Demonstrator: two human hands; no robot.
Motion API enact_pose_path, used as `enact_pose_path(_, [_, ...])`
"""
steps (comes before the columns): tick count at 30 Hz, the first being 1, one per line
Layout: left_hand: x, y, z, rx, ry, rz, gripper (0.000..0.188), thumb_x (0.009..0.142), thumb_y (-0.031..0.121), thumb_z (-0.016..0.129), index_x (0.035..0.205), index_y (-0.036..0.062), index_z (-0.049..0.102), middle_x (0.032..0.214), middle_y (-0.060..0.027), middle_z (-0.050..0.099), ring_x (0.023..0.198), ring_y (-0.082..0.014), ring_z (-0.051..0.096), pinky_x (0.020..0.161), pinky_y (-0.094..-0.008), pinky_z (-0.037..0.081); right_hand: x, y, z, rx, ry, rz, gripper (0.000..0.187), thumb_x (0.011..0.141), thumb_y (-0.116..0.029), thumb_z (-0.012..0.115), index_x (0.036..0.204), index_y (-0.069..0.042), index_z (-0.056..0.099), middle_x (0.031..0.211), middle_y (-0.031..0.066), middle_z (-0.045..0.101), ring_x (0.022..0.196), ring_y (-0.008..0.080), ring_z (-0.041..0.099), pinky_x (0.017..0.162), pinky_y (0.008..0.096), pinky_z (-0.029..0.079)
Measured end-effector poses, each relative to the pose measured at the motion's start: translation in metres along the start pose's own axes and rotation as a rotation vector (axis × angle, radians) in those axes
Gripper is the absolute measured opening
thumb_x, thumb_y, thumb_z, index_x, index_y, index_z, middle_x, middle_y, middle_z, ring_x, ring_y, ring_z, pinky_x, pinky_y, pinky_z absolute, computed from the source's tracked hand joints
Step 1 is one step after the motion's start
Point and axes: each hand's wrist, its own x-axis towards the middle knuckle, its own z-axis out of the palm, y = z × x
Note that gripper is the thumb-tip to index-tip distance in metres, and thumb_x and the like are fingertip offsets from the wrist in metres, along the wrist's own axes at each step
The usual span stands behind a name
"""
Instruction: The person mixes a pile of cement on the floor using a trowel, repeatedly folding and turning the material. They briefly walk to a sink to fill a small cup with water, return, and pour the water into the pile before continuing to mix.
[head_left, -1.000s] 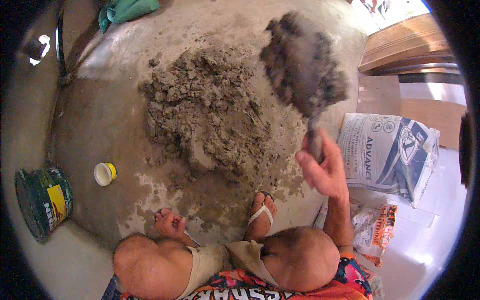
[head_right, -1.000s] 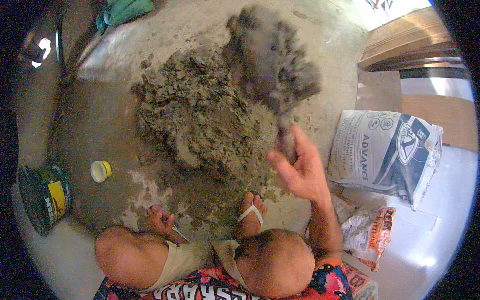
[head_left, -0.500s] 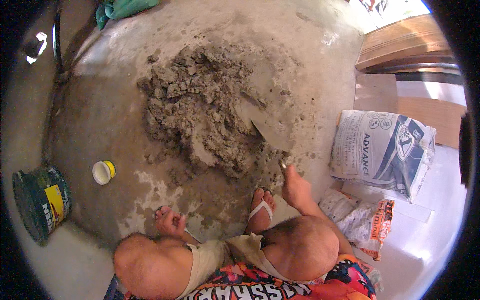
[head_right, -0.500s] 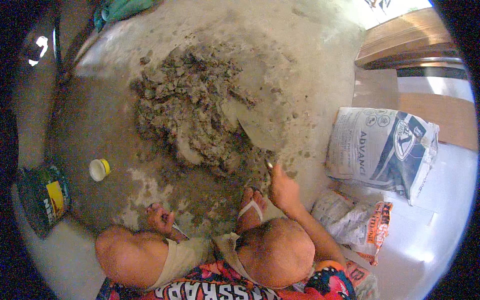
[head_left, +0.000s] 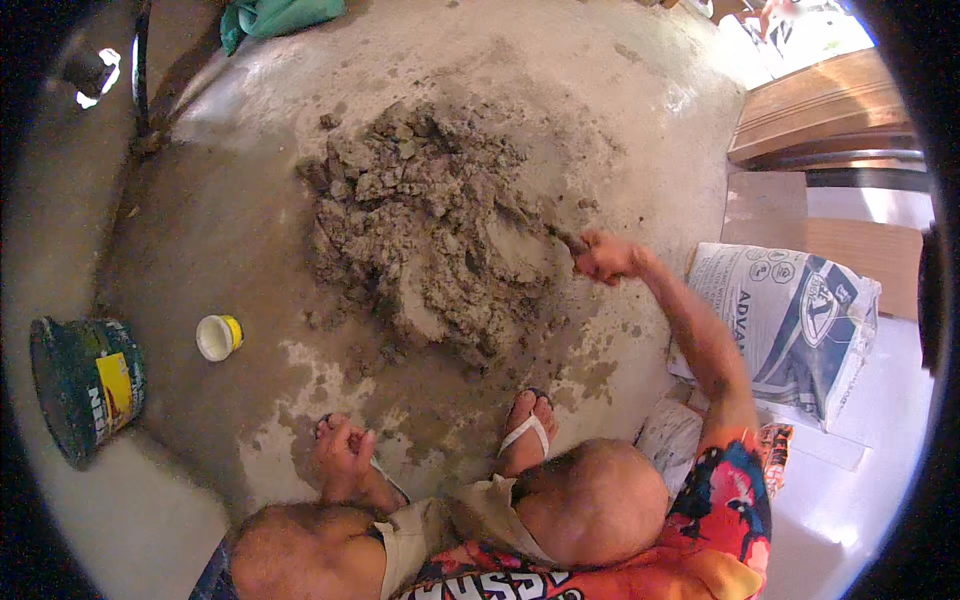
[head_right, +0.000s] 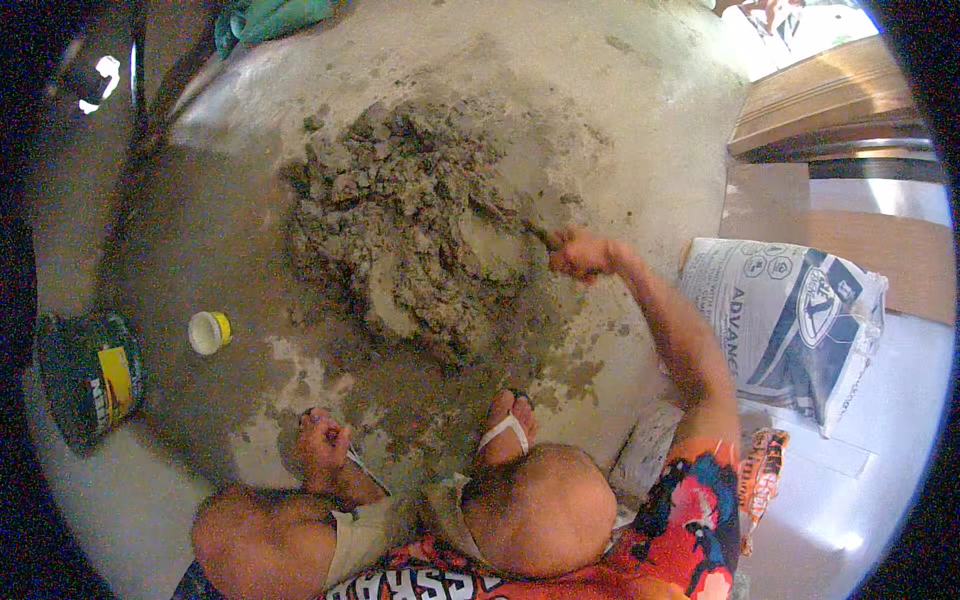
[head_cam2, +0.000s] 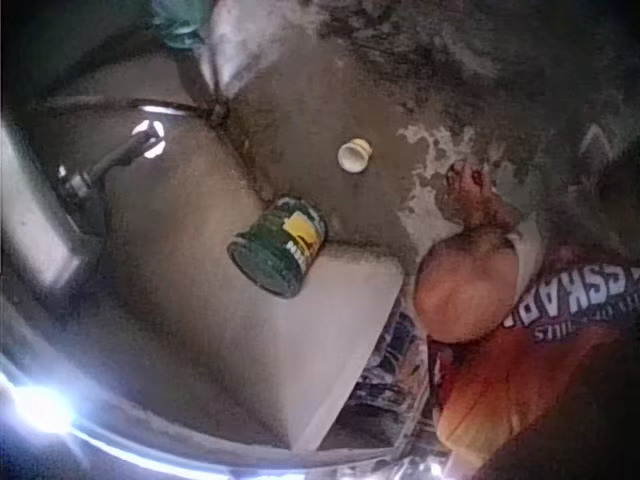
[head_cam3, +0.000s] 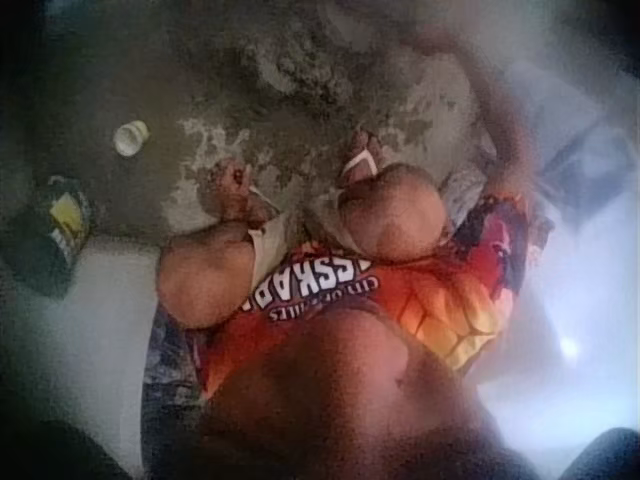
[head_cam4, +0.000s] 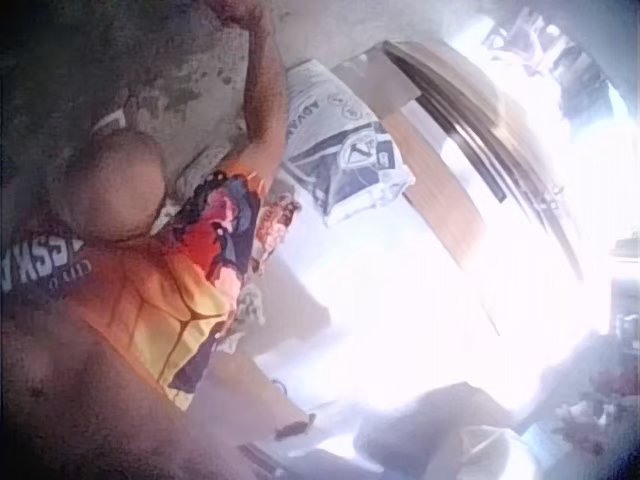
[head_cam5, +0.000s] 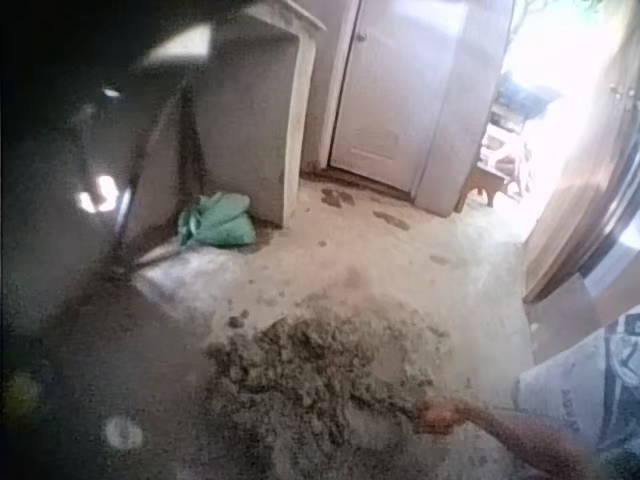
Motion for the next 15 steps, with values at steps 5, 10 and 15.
enact_pose_path(5, [-0.004,-0.027,0.001,0.133,0.138,0.183,0.024,0.085,0.031,0.077,0.077,0.0117,0.066,0.065,-0.0049,0.061,0.068,-0.0296,0.060,0.072,-0.0427,0.048,0.018,-0.059,0.004,0.158,-0.205,-0.071,0.013,0.088,-0.016,0.069,0.086,-0.012,0.056,0.065,-0.0015,0.053,0.045,0.0093,0.047,0.034,0.0309,0.034])
enact_pose_path(10, [-0.004,-0.049,0.006,0.047,0.032,0.147,0.026,0.082,0.032,0.079,0.074,0.0121,0.064,0.064,-0.0042,0.060,0.068,-0.0276,0.059,0.071,-0.0411,0.047,-0.030,-0.029,0.026,0.259,-0.177,-0.065,0.015,0.089,-0.016,0.071,0.093,-0.012,0.056,0.063,-0.0040,0.048,0.043,0.0073,0.043,0.034,0.0277,0.032])
enact_pose_path(15, [-0.001,-0.022,0.000,0.022,0.057,0.200,0.026,0.078,0.031,0.080,0.072,0.0131,0.063,0.060,-0.0022,0.058,0.060,-0.0245,0.057,0.064,-0.0387,0.047,-0.165,-0.051,0.082,0.493,-0.065,-0.318,0.023,0.095,-0.023,0.070,0.103,-0.009,0.054,0.064,-0.0019,0.052,0.041,0.0067,0.042,0.035,0.0274,0.034])
